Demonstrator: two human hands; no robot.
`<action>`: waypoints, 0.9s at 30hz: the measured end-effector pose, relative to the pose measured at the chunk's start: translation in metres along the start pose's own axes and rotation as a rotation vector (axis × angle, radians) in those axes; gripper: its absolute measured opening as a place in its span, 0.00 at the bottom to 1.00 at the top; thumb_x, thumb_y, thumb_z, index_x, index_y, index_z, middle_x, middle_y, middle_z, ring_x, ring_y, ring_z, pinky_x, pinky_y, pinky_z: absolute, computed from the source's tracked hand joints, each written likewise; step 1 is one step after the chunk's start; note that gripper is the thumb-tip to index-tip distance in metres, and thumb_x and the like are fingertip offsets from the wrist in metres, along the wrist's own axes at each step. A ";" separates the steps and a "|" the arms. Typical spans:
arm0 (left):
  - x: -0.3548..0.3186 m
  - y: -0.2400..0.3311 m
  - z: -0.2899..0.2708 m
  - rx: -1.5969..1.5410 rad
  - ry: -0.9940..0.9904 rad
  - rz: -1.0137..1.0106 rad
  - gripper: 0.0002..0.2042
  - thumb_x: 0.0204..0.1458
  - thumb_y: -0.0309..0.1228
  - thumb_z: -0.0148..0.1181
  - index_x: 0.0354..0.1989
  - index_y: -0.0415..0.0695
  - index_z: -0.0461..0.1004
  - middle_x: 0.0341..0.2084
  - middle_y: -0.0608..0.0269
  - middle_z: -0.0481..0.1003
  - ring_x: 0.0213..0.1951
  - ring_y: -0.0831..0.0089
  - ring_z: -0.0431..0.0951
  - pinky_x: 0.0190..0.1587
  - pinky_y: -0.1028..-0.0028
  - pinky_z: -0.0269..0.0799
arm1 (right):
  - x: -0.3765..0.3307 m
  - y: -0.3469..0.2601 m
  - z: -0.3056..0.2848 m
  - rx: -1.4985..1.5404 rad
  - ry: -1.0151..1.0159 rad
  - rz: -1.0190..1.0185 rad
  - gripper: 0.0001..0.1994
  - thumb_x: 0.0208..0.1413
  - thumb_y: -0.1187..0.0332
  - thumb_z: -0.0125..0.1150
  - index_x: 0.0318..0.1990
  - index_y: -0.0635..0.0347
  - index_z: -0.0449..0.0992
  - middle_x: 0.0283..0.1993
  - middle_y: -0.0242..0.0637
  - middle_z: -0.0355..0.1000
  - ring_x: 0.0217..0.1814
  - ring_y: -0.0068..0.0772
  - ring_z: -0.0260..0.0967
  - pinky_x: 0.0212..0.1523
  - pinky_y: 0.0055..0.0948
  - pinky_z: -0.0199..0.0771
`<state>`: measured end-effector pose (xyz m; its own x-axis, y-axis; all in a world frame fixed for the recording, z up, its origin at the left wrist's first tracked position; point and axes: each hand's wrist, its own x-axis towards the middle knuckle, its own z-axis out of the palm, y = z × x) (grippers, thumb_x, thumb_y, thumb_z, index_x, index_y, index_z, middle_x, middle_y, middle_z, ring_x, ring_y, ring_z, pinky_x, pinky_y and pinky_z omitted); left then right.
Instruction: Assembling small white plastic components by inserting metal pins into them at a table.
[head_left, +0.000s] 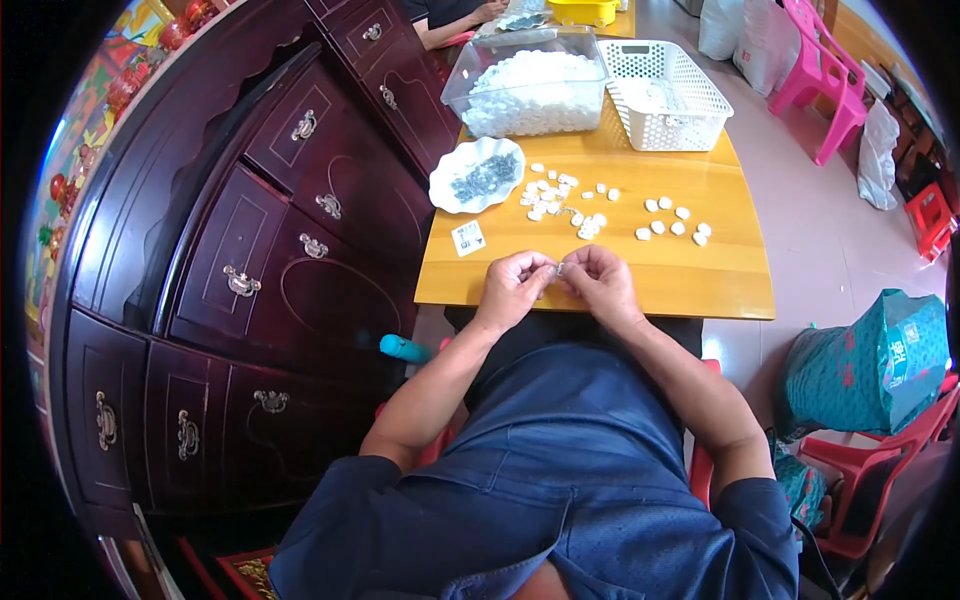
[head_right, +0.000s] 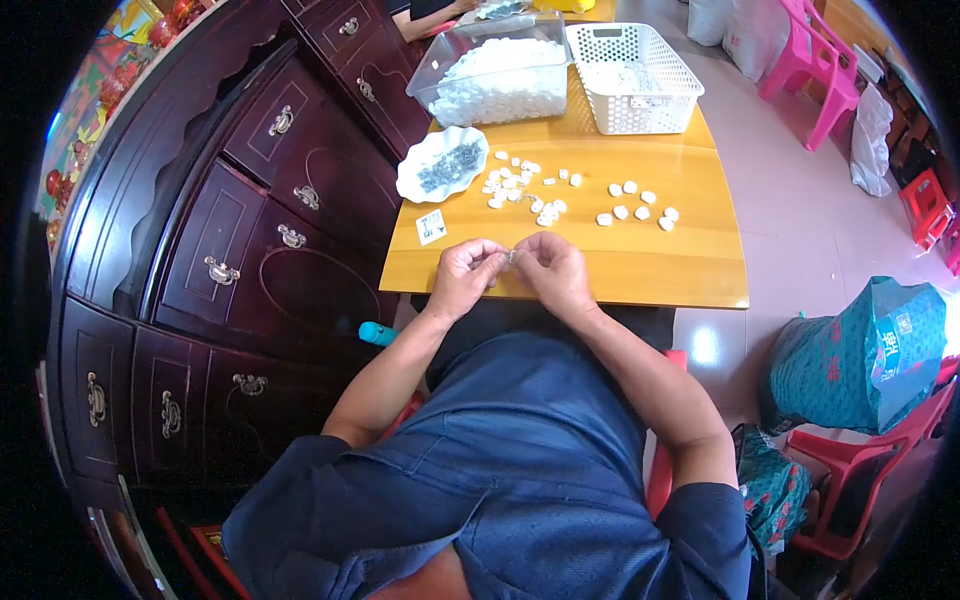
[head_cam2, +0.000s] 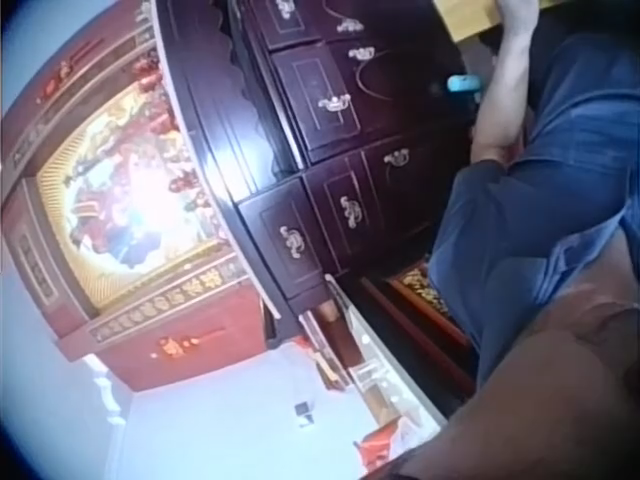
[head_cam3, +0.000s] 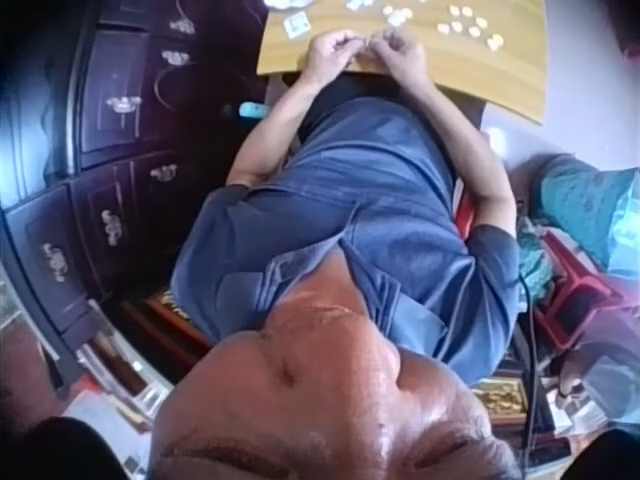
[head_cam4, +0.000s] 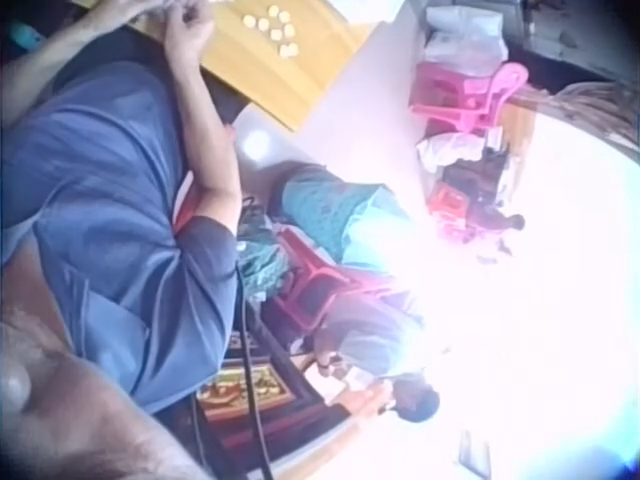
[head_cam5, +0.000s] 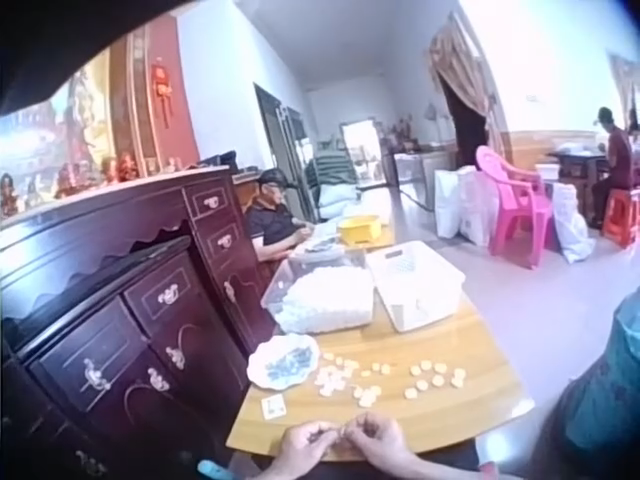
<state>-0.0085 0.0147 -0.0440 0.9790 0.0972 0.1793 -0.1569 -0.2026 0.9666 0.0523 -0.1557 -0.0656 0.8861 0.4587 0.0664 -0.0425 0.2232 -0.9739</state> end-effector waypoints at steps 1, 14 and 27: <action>0.000 0.001 0.001 0.002 -0.002 -0.004 0.05 0.61 0.25 0.61 0.41 0.38 0.80 0.27 0.72 0.78 0.24 0.88 0.70 0.28 0.84 0.68 | 0.000 -0.001 -0.001 -0.002 0.000 0.008 0.05 0.62 0.71 0.63 0.38 0.64 0.77 0.29 0.27 0.76 0.28 0.14 0.70 0.29 0.17 0.71; 0.034 0.026 0.003 0.563 -0.085 0.217 0.17 0.55 0.24 0.64 0.53 0.40 0.77 0.30 0.63 0.77 0.26 0.78 0.75 0.31 0.75 0.73 | 0.018 -0.035 -0.042 0.202 0.206 -0.006 0.06 0.61 0.69 0.63 0.40 0.60 0.77 0.34 0.31 0.78 0.31 0.20 0.73 0.34 0.20 0.73; 0.036 0.009 0.022 0.850 -0.032 0.478 0.08 0.54 0.32 0.65 0.42 0.50 0.81 0.31 0.61 0.75 0.34 0.57 0.80 0.36 0.61 0.77 | 0.020 -0.042 -0.055 0.204 0.283 -0.025 0.05 0.62 0.68 0.62 0.40 0.59 0.76 0.34 0.29 0.77 0.30 0.19 0.72 0.34 0.19 0.71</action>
<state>0.0282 -0.0048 -0.0330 0.8414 -0.2021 0.5012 -0.4045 -0.8505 0.3361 0.0973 -0.2032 -0.0355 0.9797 0.2005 -0.0013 -0.0855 0.4118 -0.9073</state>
